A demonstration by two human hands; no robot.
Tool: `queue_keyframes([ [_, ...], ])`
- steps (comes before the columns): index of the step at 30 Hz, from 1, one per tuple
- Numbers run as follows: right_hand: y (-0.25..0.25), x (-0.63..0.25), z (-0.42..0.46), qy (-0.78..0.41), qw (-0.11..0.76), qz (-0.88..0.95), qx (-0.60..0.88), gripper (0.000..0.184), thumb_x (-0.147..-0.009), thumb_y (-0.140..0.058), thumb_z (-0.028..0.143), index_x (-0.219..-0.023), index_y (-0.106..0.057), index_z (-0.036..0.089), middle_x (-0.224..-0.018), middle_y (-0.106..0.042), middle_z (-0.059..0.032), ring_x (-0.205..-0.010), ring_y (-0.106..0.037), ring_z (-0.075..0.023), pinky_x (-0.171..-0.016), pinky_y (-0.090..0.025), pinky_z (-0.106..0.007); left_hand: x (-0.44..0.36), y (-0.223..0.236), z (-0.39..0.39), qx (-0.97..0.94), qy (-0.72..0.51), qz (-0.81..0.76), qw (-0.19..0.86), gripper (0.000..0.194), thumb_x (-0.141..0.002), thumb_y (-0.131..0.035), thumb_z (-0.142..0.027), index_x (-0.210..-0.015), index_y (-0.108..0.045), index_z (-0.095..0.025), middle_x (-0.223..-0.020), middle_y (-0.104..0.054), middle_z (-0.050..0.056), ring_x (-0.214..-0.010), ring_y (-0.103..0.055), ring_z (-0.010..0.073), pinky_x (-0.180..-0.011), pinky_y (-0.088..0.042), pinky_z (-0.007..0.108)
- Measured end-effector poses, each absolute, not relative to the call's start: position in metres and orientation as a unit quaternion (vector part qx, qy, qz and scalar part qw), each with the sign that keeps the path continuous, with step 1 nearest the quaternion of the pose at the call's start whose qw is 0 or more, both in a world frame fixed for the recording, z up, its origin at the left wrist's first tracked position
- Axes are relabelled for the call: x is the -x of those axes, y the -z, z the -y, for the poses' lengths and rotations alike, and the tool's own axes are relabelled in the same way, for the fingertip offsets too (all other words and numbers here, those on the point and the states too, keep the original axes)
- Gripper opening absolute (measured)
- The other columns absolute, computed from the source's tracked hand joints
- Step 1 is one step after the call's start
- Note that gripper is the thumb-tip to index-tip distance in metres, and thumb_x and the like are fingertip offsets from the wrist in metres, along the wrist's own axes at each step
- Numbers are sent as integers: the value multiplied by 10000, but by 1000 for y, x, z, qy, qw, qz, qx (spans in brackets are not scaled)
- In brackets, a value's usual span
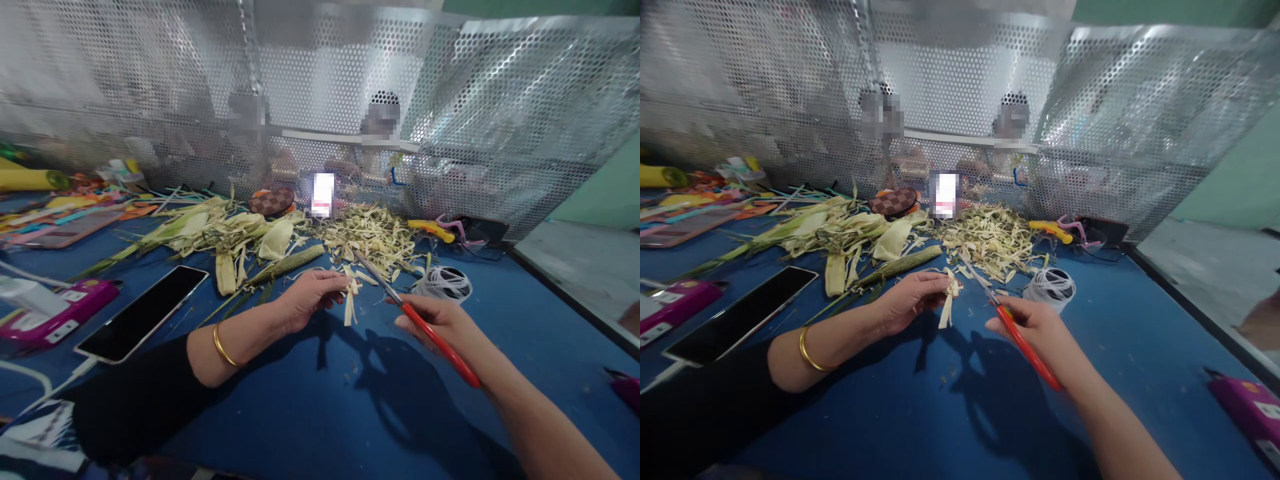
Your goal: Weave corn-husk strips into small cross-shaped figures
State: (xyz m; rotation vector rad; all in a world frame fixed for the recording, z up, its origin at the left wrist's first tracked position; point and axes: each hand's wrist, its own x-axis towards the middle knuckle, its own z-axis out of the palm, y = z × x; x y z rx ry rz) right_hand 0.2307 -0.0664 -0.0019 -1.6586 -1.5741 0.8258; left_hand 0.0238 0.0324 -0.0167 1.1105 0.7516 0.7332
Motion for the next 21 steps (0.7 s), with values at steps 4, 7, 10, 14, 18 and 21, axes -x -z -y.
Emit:
queue_keyframes([
  [4,4,-236,66,-319,396,561,653,600,-705,-620,611,-1090,-662,152,-576,-436,38,-451,-323,-86,-424,-282,-229,-23,14,-34,-489,-348,-321,733,195,-628,-780,-285,-767,-729,-159,-708,-641,23,-619,-547,91,-599,-373,231],
  [7,3,-237,68,-323,396,598,618,640,-726,-585,649,-1129,-626,154,-632,-455,15,-512,-374,-106,-446,-313,-229,-24,13,-34,-463,-365,-312,745,213,-617,-795,-238,-801,-728,-154,-750,-664,33,-661,-597,108,-665,-425,251],
  [10,2,-236,71,-304,399,633,589,646,-738,-571,660,-1158,-607,172,-702,-496,-13,-575,-413,-123,-478,-349,-231,-24,11,-33,-424,-395,-309,754,214,-601,-806,-184,-791,-715,-148,-770,-674,27,-691,-632,118,-736,-455,265],
  [14,-3,-238,75,-308,378,651,581,588,-739,-614,606,-1137,-628,175,-674,-489,1,-557,-392,-113,-482,-343,-229,-24,8,-34,-377,-439,-301,758,218,-633,-783,-132,-831,-693,-143,-768,-685,30,-714,-642,110,-725,-460,233],
  [18,-14,-238,80,-352,318,651,593,576,-644,-705,574,-1069,-672,188,-628,-482,19,-549,-387,-118,-500,-344,-242,-22,5,-38,-332,-473,-284,765,191,-687,-734,-95,-861,-672,-141,-765,-671,11,-700,-631,91,-694,-471,208],
  [21,-18,-236,80,-350,272,657,610,475,-665,-700,528,-1008,-699,201,-631,-497,17,-573,-407,-127,-524,-349,-245,-21,3,-38,-307,-487,-281,768,169,-725,-686,-59,-864,-658,-151,-744,-655,0,-686,-627,90,-667,-484,204],
])
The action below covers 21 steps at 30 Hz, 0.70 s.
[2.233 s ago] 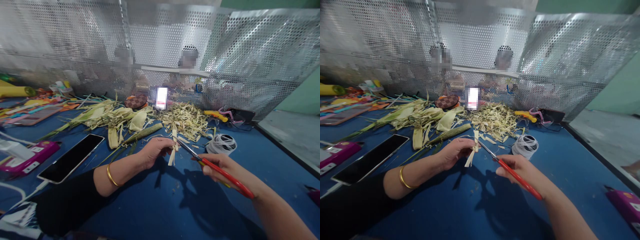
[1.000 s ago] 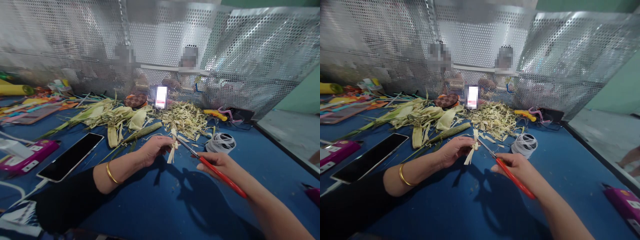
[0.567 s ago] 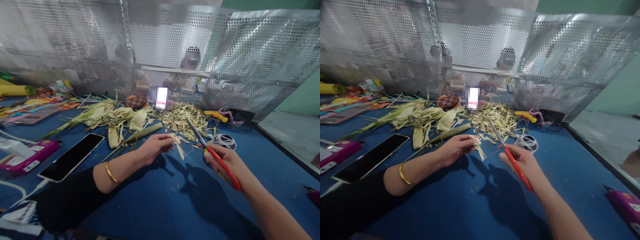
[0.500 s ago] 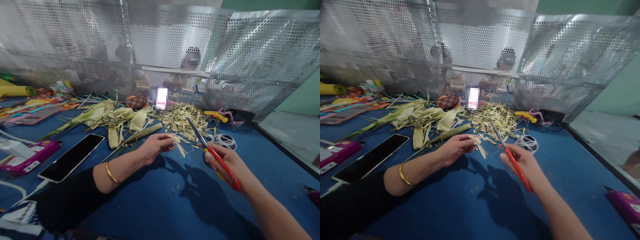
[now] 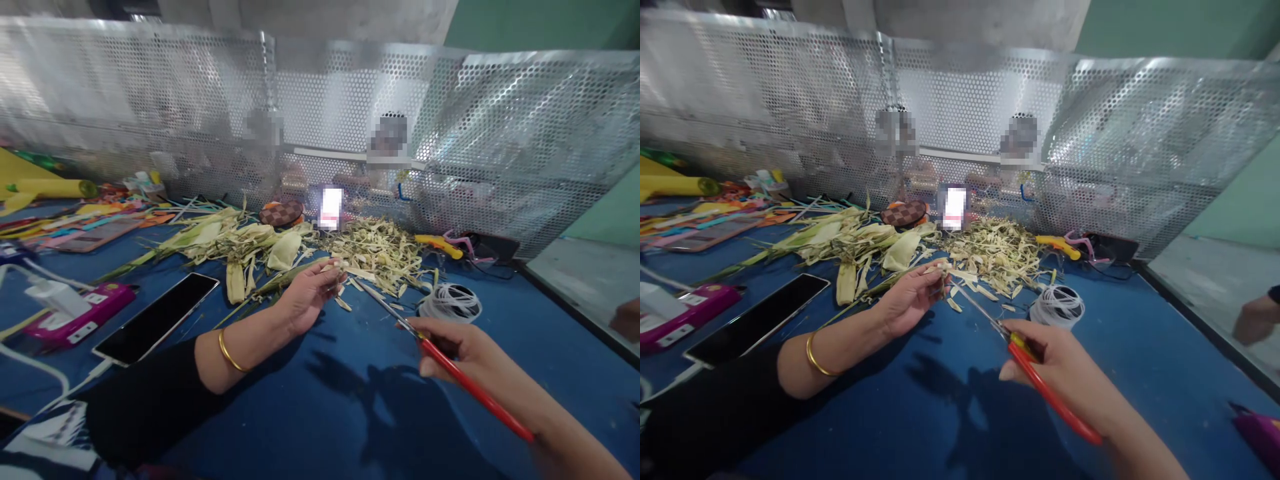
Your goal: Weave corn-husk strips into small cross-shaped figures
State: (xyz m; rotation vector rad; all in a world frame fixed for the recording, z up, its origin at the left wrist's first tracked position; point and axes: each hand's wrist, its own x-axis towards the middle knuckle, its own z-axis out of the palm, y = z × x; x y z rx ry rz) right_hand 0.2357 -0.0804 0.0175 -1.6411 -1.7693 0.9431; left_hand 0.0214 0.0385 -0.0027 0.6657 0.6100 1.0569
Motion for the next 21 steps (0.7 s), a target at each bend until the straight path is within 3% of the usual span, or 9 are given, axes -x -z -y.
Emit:
queue_keyframes([
  [7,-6,-236,74,-284,261,627,677,581,-649,-703,501,-1136,-675,184,-760,-646,-26,-667,-546,-187,-611,-453,-279,-24,1,-34,-287,-487,-276,777,121,-803,-593,-31,-828,-628,-144,-749,-657,6,-722,-661,106,-665,-503,204],
  [21,-8,-234,71,-268,256,669,645,515,-717,-668,467,-1148,-685,186,-745,-663,-16,-689,-581,-192,-621,-479,-274,-26,4,-32,-308,-476,-274,777,136,-745,-666,-58,-853,-643,-139,-780,-692,42,-748,-670,122,-702,-489,210],
])
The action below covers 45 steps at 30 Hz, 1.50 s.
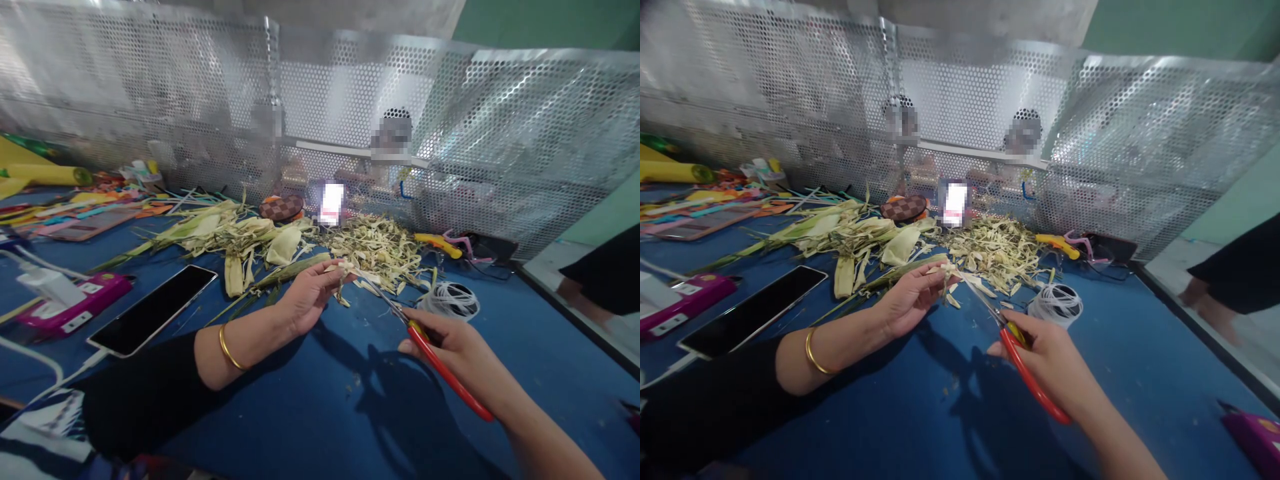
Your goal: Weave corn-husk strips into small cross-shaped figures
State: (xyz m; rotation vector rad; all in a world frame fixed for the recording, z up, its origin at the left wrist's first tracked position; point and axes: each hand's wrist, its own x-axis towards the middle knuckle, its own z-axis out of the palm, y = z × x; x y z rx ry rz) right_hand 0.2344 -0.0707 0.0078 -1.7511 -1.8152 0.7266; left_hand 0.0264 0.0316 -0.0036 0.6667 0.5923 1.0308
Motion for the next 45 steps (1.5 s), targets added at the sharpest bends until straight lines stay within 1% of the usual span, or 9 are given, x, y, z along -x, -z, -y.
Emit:
queue_keyframes([
  [8,-4,-233,71,-252,277,664,647,566,-725,-632,518,-1160,-682,159,-730,-647,-23,-664,-551,-186,-586,-461,-272,-26,2,-31,-313,-473,-281,774,130,-759,-638,-51,-848,-634,-146,-801,-693,39,-765,-670,123,-722,-503,224],
  [13,-2,-237,69,-251,260,670,649,548,-723,-622,528,-1133,-700,173,-655,-604,-8,-599,-508,-166,-545,-430,-266,-27,0,-30,-311,-474,-281,775,129,-771,-623,-44,-857,-633,-139,-789,-696,42,-754,-670,117,-723,-504,216],
  [20,2,-243,68,-283,260,661,645,569,-705,-665,489,-1174,-679,166,-678,-623,-11,-613,-519,-168,-550,-443,-265,-27,0,-30,-314,-475,-288,770,138,-780,-606,-29,-853,-631,-144,-783,-692,31,-732,-669,106,-684,-502,194],
  [26,7,-246,67,-232,273,671,649,545,-718,-636,530,-1130,-696,177,-663,-642,-5,-610,-555,-179,-570,-457,-276,-26,1,-31,-311,-476,-284,772,133,-757,-634,-40,-832,-633,-151,-819,-683,24,-779,-670,126,-727,-505,228],
  [31,0,-241,68,-105,236,665,701,487,-767,-593,527,-1117,-668,196,-829,-727,-57,-754,-650,-241,-655,-475,-302,-26,5,-33,-321,-484,-286,762,100,-723,-700,-93,-784,-647,-152,-766,-671,4,-749,-673,122,-805,-487,256],
  [35,0,-232,69,-4,112,660,743,480,-780,-573,475,-1177,-607,207,-873,-733,-90,-759,-672,-288,-598,-433,-319,-25,8,-34,-335,-474,-306,755,102,-691,-744,-160,-727,-649,-148,-697,-664,1,-708,-680,131,-793,-481,253],
  [38,5,-225,69,16,33,714,699,387,-808,-551,374,-1162,-605,227,-837,-725,-78,-723,-667,-262,-565,-395,-292,-25,8,-33,-347,-471,-313,748,139,-661,-767,-193,-720,-649,-151,-715,-674,5,-746,-688,147,-791,-474,251],
  [41,9,-221,69,30,18,767,640,306,-832,-522,312,-1098,-647,225,-824,-700,-77,-701,-642,-216,-564,-387,-272,-25,6,-31,-354,-472,-312,744,150,-648,-774,-200,-727,-656,-153,-738,-677,9,-766,-683,146,-788,-463,245],
  [45,10,-224,70,-4,55,790,611,289,-836,-511,294,-1049,-688,212,-898,-662,-99,-728,-616,-199,-619,-431,-288,-25,3,-26,-359,-474,-318,738,155,-637,-775,-186,-753,-681,-144,-790,-681,36,-781,-658,139,-781,-450,253],
])
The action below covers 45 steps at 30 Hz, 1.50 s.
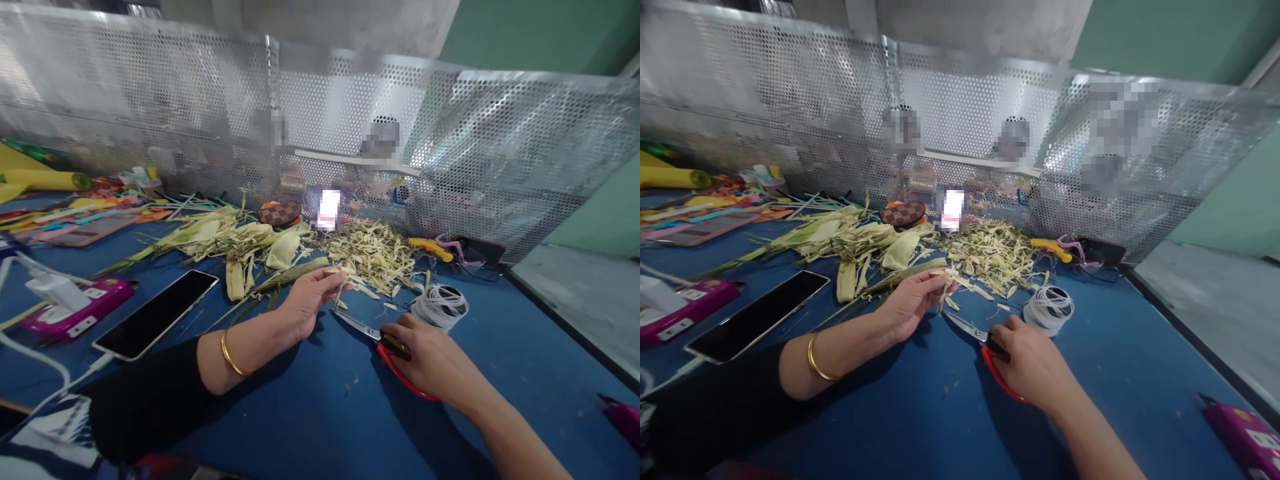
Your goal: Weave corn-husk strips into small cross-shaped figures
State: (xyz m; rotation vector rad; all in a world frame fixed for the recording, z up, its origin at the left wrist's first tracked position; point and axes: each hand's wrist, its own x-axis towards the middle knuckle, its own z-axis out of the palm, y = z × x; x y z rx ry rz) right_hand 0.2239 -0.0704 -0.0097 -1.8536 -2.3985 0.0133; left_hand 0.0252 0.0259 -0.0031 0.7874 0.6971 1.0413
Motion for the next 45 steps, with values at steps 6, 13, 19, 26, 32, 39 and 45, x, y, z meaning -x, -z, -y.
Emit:
queue_keyframes([
  [6,3,-214,61,-166,337,699,609,280,-809,-554,418,-919,-705,210,-956,-683,-92,-873,-622,-233,-776,-475,-351,-28,2,-16,-385,-471,-313,729,263,-594,-810,-245,-812,-714,-133,-813,-687,56,-778,-595,127,-750,-416,242],
  [13,5,-152,36,-401,505,561,520,314,-701,-664,486,-704,-651,172,-687,-650,-21,-664,-560,-160,-653,-438,-289,-31,-2,-3,-376,-467,-264,756,335,-563,-823,-268,-840,-701,-127,-712,-631,6,-580,-497,71,-569,-375,209],
  [19,9,-144,37,-363,550,558,505,343,-761,-611,461,-576,-579,173,-586,-561,-1,-607,-493,-135,-626,-398,-268,-28,3,-7,-417,-438,-253,755,289,-597,-788,-324,-760,-657,-125,-606,-570,-15,-493,-476,84,-515,-380,240],
  [26,15,-152,41,-355,518,559,541,336,-750,-580,447,-551,-574,177,-557,-566,-16,-573,-508,-150,-584,-400,-274,-29,5,-6,-512,-400,-263,713,241,-589,-776,-286,-713,-631,-139,-558,-582,-22,-485,-513,107,-542,-430,264],
  [32,23,-151,40,-290,477,606,567,315,-797,-499,416,-591,-557,185,-573,-578,-14,-571,-510,-146,-567,-381,-262,-31,8,-2,-482,-410,-319,706,252,-600,-753,-331,-609,-580,-148,-503,-507,-40,-460,-459,90,-491,-391,240],
  [39,29,-155,39,-251,440,628,591,306,-846,-454,366,-627,-568,186,-586,-601,-16,-575,-529,-145,-574,-391,-256,-30,7,-2,-500,-416,-334,682,277,-612,-737,-351,-543,-563,-147,-495,-537,-19,-485,-489,95,-536,-395,238],
  [45,25,-151,46,-241,432,635,593,320,-848,-455,357,-612,-574,178,-557,-579,-1,-534,-487,-123,-522,-343,-238,-29,7,-3,-536,-401,-331,665,303,-592,-751,-375,-513,-556,-156,-459,-531,-21,-464,-496,111,-532,-394,253],
])
